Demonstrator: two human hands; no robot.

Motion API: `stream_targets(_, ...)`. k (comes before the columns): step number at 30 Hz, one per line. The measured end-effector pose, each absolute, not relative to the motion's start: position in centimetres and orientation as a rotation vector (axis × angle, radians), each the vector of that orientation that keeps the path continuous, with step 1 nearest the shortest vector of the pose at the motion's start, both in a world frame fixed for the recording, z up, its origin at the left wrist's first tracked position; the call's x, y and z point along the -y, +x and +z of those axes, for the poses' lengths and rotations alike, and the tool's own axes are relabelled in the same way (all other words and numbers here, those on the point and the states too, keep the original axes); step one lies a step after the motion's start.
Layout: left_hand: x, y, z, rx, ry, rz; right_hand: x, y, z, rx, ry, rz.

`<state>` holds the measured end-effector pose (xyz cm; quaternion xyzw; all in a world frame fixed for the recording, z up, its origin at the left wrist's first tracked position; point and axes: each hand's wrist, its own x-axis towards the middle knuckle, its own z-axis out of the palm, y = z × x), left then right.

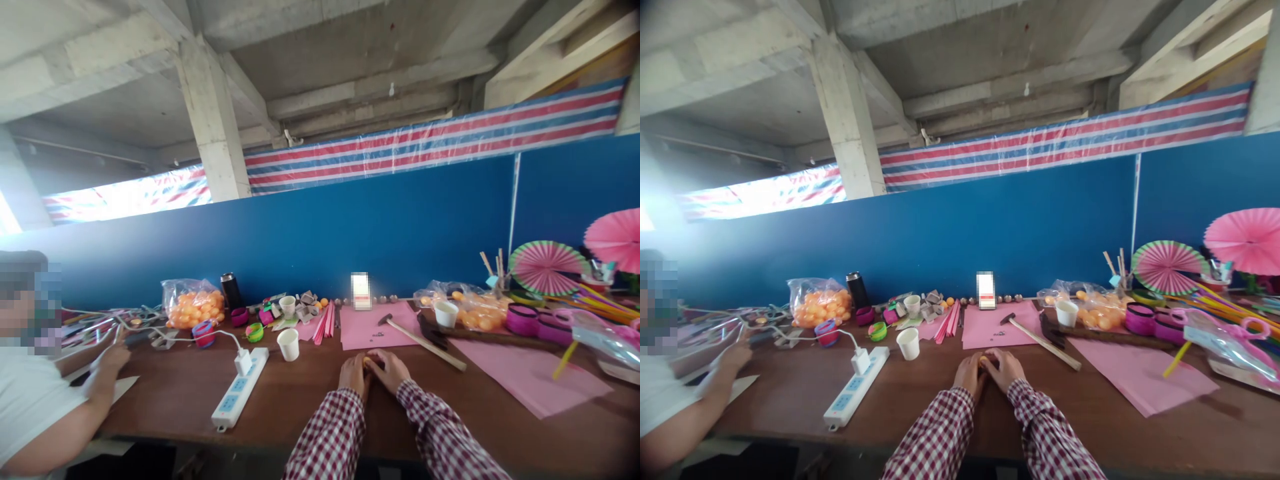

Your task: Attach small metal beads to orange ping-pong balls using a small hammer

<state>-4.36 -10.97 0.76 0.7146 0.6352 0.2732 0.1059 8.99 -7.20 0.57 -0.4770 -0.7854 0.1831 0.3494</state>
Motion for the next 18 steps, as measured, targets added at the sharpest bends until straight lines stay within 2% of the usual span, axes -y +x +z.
stream_targets(11,11.1,-4.3,0.7,-1.879,2.130,0.809,7.8,8.8,1.7,2.067,-1.258,0.514)
stream_targets(18,11.1,-4.3,0.5,-1.894,2.122,0.799,6.9,9.2,0.7,2.098,-1.218,0.570)
